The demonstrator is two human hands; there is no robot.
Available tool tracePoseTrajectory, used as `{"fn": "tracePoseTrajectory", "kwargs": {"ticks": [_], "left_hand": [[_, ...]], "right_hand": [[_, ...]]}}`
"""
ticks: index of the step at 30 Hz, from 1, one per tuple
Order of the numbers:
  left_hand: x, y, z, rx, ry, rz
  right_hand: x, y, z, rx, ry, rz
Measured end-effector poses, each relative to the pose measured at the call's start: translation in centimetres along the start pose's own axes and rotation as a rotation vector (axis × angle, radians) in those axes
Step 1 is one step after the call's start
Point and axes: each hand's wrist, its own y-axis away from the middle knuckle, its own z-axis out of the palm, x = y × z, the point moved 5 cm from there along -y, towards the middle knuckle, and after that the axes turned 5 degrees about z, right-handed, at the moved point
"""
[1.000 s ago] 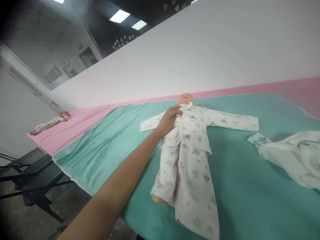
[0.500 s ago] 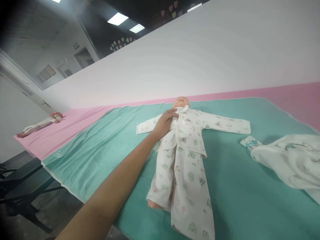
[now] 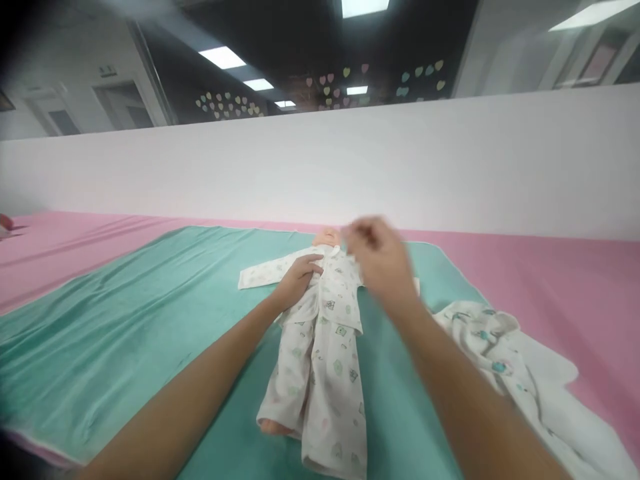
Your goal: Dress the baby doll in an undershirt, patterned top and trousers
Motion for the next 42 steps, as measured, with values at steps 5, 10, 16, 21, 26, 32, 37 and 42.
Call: {"fn": "tracePoseTrajectory", "kwargs": {"ticks": [5, 10, 16, 21, 26, 32, 37, 42], "left_hand": [[0.5, 0.5, -0.2, 0.007, 0.053, 0.007], [1.0, 0.7, -0.2, -0.083, 0.006, -0.034], [1.2, 1.0, -0.3, -0.077, -0.007, -0.031], [1.0, 1.0, 0.2, -0.06, -0.033, -0.03], [0.9, 1.0, 0.5, -0.038, -0.058, -0.002], [1.4, 1.2, 0.3, -0.058, -0.04, -0.028], [2.5, 1.5, 0.0, -0.014, -0.17, -0.063], [3.0, 1.4, -0.6, 0.087, -0.38, -0.119]], "right_hand": [[2.8, 2.8, 6.5, -0.246, 0.581, -0.031], [3.4, 3.6, 8.2, -0.236, 0.777, -0.208], [4.5, 3.1, 7.0, -0.29, 0.454, -0.256], [5.6, 2.6, 6.7, -0.29, 0.23, -0.19], [5.7, 2.4, 6.8, -0.207, 0.176, -0.165], [7.9, 2.1, 5.9, -0.008, 0.092, 0.039], [11.3, 1.9, 5.4, -0.013, -0.119, 0.217], [14.3, 1.1, 3.9, -0.028, -0.184, 0.309]]}}
